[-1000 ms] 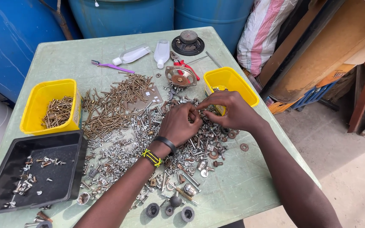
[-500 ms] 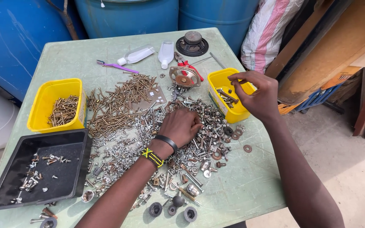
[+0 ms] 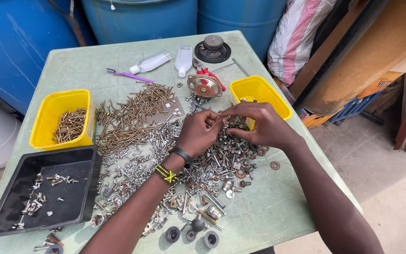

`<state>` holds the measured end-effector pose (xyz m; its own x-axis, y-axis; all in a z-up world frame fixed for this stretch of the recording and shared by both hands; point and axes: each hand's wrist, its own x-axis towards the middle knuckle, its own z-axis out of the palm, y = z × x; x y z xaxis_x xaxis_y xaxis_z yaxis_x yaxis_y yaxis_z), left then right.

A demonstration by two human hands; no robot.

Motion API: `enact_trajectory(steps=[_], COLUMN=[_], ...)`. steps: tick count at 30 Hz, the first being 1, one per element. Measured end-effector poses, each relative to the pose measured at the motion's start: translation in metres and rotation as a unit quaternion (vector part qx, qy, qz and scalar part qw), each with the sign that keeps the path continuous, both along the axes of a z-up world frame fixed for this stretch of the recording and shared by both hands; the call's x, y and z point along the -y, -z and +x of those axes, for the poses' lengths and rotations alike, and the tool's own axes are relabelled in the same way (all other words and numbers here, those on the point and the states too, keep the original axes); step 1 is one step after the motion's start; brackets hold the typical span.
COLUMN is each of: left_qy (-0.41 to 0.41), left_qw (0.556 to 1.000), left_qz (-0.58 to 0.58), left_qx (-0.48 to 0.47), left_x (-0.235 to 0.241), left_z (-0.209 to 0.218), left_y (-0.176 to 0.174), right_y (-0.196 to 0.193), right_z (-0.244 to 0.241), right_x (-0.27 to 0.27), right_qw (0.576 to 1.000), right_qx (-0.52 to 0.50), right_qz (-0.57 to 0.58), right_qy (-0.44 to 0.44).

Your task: The person sorts a mixed pile of metal fasteners on a table, picking up individual items and placing them into separate yellow and black containers. The person handles screws, nails, and washers by hand, moving them from the central pile into the bins.

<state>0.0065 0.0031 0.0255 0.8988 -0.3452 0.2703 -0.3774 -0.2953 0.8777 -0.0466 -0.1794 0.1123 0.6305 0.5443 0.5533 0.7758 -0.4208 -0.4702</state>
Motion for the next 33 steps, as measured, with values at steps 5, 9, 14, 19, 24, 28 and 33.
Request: enact_trajectory(steps=[5,9,14,19,24,28,33], left_qy=[0.027,0.049,0.106,0.06,0.054,0.039,0.065], left_qw=[0.986,0.991,0.967,0.931,0.936,0.936,0.944], left_qz=[-0.143,-0.12,0.177,0.279,0.292,0.287,0.278], left_qx=[-0.085,-0.03,0.149,0.229,0.192,0.2,0.166], left_x=[0.014,0.014,0.005,0.008,0.008,0.012,0.005], left_z=[-0.006,-0.013,-0.016,-0.014,-0.019,-0.021,-0.029], left_y=[0.005,0.003,0.008,0.018,0.014,0.011,-0.005], right_y=[0.009,0.0,0.02,0.02,0.018,0.019,0.017], right_z=[0.011,0.017,0.044,0.036,0.023,0.021,0.018], right_x=[0.014,0.029,0.077,0.052,0.026,0.023,0.018], right_qw=[1.0,0.992,0.979,0.977,0.984,0.985,0.989], right_qx=[0.01,0.095,0.131,0.164,0.151,0.14,0.123], right_qz=[0.028,0.034,0.025,0.029,0.016,0.009,0.004], right_qy=[0.009,0.071,0.156,0.134,0.097,0.103,0.081])
